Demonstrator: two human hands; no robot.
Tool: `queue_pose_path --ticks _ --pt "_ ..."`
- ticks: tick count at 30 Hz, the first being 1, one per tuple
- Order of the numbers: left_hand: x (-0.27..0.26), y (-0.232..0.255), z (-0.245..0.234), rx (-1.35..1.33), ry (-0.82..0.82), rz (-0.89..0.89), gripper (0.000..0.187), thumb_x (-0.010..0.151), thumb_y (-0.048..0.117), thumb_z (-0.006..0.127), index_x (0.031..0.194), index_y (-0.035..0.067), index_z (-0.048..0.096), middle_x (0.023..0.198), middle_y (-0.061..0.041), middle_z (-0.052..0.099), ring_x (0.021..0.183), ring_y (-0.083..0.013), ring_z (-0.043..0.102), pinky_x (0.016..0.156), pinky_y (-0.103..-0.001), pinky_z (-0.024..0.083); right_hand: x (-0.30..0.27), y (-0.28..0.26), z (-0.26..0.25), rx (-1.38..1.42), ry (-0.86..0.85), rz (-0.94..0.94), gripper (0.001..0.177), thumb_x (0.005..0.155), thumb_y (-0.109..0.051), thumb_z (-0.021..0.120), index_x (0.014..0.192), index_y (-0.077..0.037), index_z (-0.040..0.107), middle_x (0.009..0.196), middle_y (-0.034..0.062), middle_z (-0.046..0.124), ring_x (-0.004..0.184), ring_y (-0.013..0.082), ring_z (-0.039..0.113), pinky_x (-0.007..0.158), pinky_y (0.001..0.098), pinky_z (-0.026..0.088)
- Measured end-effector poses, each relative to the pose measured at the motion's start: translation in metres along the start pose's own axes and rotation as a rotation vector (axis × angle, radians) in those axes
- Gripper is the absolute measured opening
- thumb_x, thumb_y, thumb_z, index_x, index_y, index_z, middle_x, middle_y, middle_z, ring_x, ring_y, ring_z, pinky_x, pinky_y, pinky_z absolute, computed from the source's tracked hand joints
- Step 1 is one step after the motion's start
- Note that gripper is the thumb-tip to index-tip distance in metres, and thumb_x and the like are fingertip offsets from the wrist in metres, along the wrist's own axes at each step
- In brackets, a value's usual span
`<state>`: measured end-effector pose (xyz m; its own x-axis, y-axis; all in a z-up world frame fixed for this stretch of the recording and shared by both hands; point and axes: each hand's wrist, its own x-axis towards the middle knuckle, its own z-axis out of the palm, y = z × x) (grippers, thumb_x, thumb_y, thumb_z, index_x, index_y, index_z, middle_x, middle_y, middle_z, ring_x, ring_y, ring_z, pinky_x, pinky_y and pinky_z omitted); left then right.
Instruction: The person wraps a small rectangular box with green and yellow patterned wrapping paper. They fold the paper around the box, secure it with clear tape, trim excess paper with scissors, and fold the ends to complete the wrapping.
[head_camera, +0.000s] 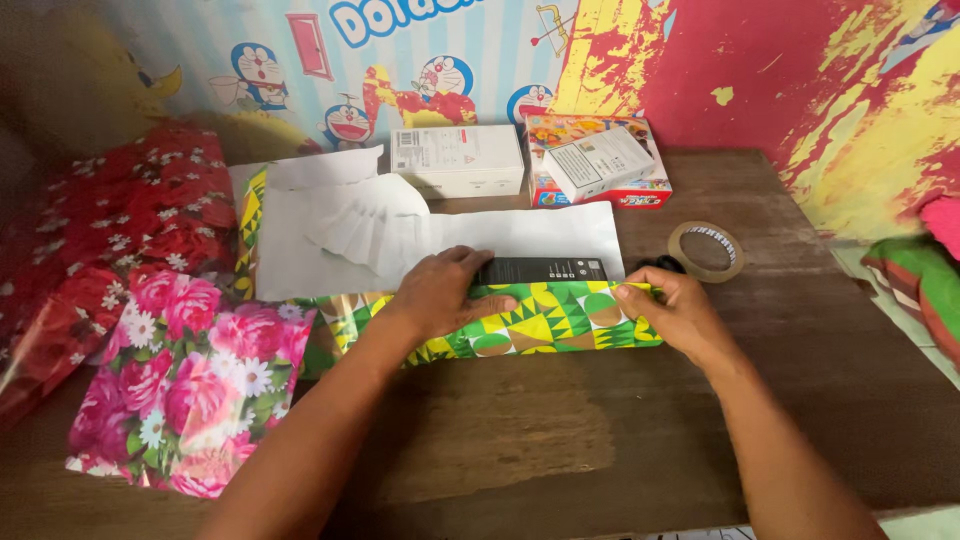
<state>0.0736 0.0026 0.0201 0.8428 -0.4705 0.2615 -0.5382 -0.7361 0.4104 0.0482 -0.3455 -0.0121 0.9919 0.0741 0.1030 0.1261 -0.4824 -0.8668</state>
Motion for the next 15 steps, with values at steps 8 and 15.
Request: queue_pose_path --ticks 8,15 --pt "-0.006 0.005 -0.001 -0.146 0.076 -0.044 0.073 0.080 0.063 0.073 0.125 0.005 0.067 0.119 -0.017 0.069 0.107 -0.0377 0.068 0.093 -0.047 0.053 -0.002 -0.016 0.010 -0.160 0.182 -0.146 0.022 0.093 -0.025 0.073 0.099 -0.005 0.073 0.081 0.0029 0.072 0.074 0.0092 0.064 0.067 0.0286 0.050" --pt "0.000 0.002 0.004 -0.182 0.119 -0.086 0.070 0.076 0.062 0.077 0.115 0.005 0.071 0.109 -0.017 0.073 0.099 -0.0359 0.071 0.088 -0.045 0.056 -0.017 -0.056 0.020 -0.621 0.396 -0.562 0.022 0.086 -0.015 0.079 0.105 -0.005 0.073 0.105 0.0141 0.064 0.102 0.0341 0.059 0.090 0.0455 0.048"
